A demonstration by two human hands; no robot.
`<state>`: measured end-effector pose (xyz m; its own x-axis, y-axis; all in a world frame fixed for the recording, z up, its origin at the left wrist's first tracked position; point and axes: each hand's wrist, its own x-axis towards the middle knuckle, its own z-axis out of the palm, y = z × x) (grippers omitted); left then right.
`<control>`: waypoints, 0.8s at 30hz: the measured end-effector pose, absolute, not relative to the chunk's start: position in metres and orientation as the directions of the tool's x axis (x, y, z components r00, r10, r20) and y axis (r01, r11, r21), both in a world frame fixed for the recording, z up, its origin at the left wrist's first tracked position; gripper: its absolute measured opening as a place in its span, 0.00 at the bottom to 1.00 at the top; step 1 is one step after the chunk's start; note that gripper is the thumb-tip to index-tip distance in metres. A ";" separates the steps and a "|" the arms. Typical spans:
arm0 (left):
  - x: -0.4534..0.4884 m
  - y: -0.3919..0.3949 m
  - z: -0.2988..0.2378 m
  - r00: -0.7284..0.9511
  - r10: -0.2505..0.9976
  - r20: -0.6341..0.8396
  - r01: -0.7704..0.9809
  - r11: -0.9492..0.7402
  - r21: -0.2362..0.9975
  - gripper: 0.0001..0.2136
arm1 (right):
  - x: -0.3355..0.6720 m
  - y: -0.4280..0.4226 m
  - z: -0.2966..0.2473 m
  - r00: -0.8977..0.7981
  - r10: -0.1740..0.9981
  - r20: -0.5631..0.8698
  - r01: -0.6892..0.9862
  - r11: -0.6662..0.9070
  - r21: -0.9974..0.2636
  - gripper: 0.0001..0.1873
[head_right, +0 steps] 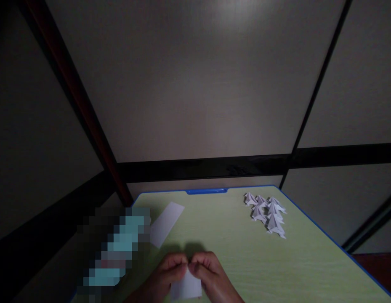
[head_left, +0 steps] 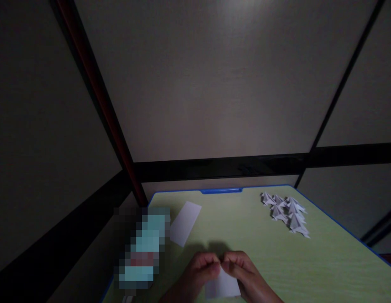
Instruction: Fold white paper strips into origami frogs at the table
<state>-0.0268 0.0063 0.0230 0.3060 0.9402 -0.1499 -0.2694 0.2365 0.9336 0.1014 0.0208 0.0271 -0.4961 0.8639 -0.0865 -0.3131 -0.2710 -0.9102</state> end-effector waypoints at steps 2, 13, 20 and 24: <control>-0.024 0.005 0.026 0.292 0.943 -0.160 -0.357 0.263 0.896 0.17 | 0.101 0.019 0.032 -0.480 0.872 -0.100 -0.378 -0.308 -0.873 0.14; -0.022 0.000 0.028 0.325 0.920 -0.218 -0.526 0.368 0.767 0.20 | 0.100 0.012 0.030 -0.509 0.845 -0.164 -0.589 -0.481 -0.649 0.15; -0.028 0.002 0.017 0.323 0.909 -0.264 -0.556 0.408 0.724 0.22 | 0.098 0.009 0.032 -0.514 0.845 -0.147 -0.621 -0.485 -0.616 0.14; -0.031 -0.003 0.024 0.275 0.912 -0.303 -0.553 0.408 0.727 0.18 | 0.099 0.008 0.035 -0.547 0.828 -0.123 -0.642 -0.509 -0.573 0.12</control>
<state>-0.0306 -0.0031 0.0242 0.2749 0.9125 -0.3031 -0.5530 0.4079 0.7265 0.0994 0.0079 0.0353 -0.5469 0.8280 -0.1233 -0.6420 -0.5094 -0.5730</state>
